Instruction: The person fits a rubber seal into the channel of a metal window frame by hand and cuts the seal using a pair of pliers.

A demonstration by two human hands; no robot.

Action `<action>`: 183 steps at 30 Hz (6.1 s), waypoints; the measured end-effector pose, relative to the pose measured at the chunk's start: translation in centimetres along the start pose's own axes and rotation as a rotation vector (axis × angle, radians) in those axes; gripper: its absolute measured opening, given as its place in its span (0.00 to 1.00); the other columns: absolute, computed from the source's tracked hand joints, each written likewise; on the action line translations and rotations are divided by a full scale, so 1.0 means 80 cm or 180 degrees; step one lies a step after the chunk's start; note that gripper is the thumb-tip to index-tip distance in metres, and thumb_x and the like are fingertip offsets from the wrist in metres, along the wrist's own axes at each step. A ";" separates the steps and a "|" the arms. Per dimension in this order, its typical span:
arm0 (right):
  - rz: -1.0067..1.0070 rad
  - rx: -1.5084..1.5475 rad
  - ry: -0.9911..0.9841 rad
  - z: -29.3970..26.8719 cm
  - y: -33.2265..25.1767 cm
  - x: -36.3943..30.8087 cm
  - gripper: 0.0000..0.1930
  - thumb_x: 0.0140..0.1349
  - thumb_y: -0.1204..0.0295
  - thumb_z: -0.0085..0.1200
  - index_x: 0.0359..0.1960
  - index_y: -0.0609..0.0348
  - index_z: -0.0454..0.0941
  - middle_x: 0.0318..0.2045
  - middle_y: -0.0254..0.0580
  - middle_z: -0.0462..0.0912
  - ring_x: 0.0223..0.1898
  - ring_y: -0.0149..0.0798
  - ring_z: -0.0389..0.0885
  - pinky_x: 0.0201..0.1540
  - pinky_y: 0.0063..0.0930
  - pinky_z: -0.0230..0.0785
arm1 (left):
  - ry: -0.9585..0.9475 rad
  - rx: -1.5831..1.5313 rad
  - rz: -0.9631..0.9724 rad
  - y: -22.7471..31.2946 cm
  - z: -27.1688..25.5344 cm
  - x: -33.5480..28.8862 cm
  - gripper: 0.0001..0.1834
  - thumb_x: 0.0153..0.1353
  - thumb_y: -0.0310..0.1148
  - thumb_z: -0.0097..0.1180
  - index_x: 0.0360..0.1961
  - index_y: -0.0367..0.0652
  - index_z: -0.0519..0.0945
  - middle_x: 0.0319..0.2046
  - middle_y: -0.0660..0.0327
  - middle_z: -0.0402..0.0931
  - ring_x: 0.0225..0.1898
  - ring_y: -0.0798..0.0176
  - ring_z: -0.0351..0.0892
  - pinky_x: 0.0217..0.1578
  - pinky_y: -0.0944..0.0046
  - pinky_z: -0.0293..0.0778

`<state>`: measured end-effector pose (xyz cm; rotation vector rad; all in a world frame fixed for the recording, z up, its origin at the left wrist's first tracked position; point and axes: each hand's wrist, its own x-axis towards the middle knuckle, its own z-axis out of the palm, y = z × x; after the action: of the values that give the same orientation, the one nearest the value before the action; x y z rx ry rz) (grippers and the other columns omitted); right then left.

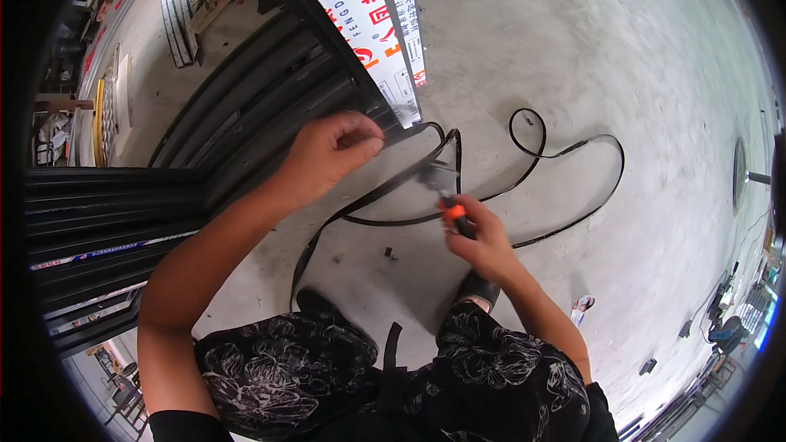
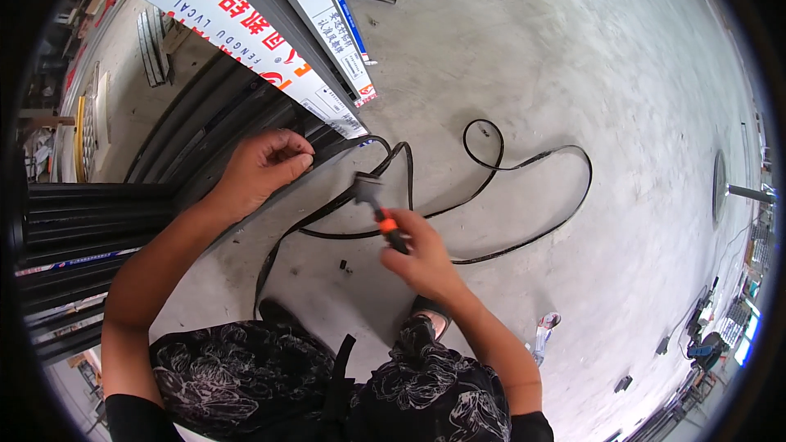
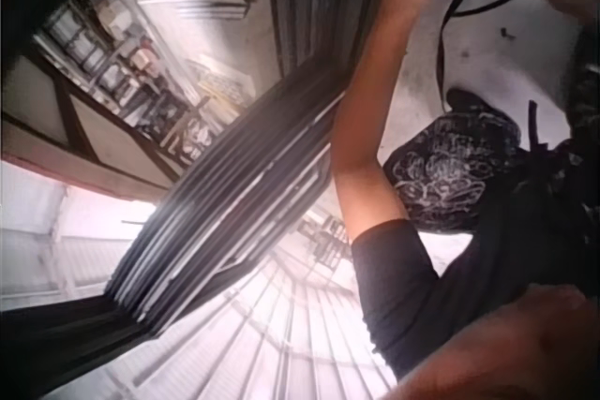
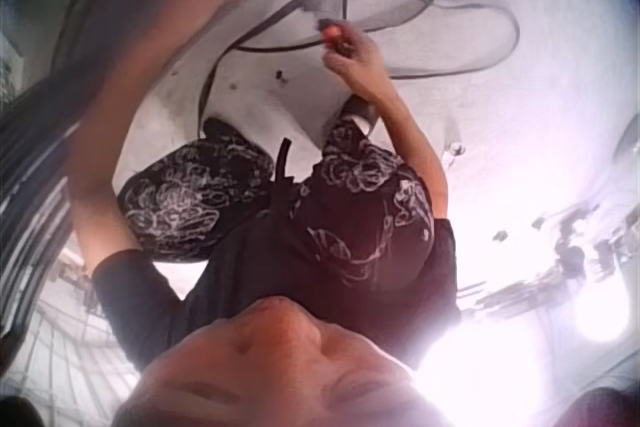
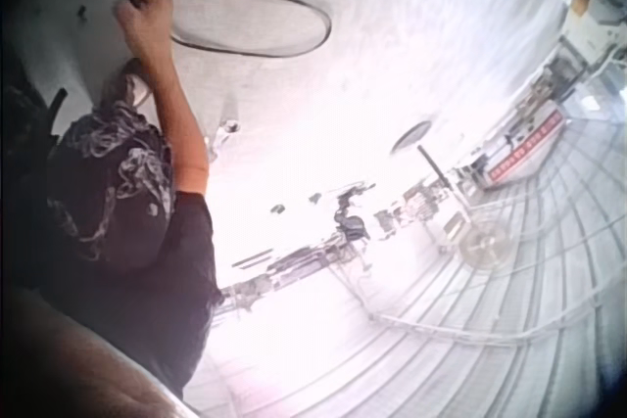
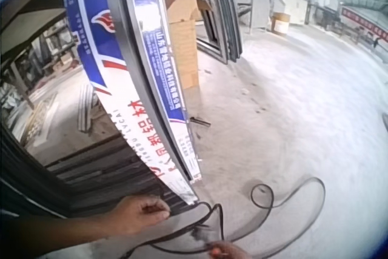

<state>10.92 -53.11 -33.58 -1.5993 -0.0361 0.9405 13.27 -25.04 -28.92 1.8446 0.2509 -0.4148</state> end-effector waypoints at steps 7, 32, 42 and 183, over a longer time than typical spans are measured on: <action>-0.0273 0.0391 -0.0166 0.036 0.003 0.049 0.28 0.50 0.78 0.53 0.58 0.61 0.70 0.44 0.34 0.74 0.42 0.28 0.72 0.46 0.23 0.67 | 0.0045 -0.0025 0.0229 0.017 0.010 0.003 0.05 0.64 0.31 0.58 0.35 0.40 0.79 0.28 0.73 0.74 0.31 0.80 0.68 0.34 0.75 0.68; -0.0753 0.0059 0.0202 0.056 -0.006 0.052 0.24 0.48 0.77 0.55 0.52 0.62 0.74 0.42 0.39 0.73 0.41 0.35 0.72 0.45 0.28 0.67 | 0.0438 0.0750 0.0757 0.018 0.008 -0.007 0.04 0.60 0.24 0.59 0.35 0.36 0.79 0.28 0.65 0.78 0.27 0.76 0.73 0.30 0.73 0.71; -0.0586 0.0310 0.0159 0.062 -0.007 0.054 0.22 0.51 0.79 0.54 0.51 0.61 0.75 0.37 0.30 0.73 0.32 0.22 0.69 0.34 0.17 0.64 | 0.0771 0.0757 0.1008 0.022 0.011 -0.010 0.03 0.58 0.24 0.59 0.31 0.37 0.78 0.25 0.61 0.78 0.23 0.70 0.75 0.25 0.70 0.69; 0.0279 0.2295 0.0068 0.101 0.059 0.188 0.13 0.69 0.66 0.50 0.44 0.65 0.77 0.24 0.35 0.76 0.24 0.28 0.74 0.29 0.22 0.70 | 0.1360 0.2687 0.1222 -0.085 -0.006 0.110 0.08 0.56 0.36 0.60 0.32 0.43 0.82 0.27 0.55 0.79 0.29 0.49 0.78 0.29 0.51 0.72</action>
<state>14.10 -40.21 -45.28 -0.9448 0.3542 0.8691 18.85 -22.78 -38.32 2.7382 -0.0130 0.1946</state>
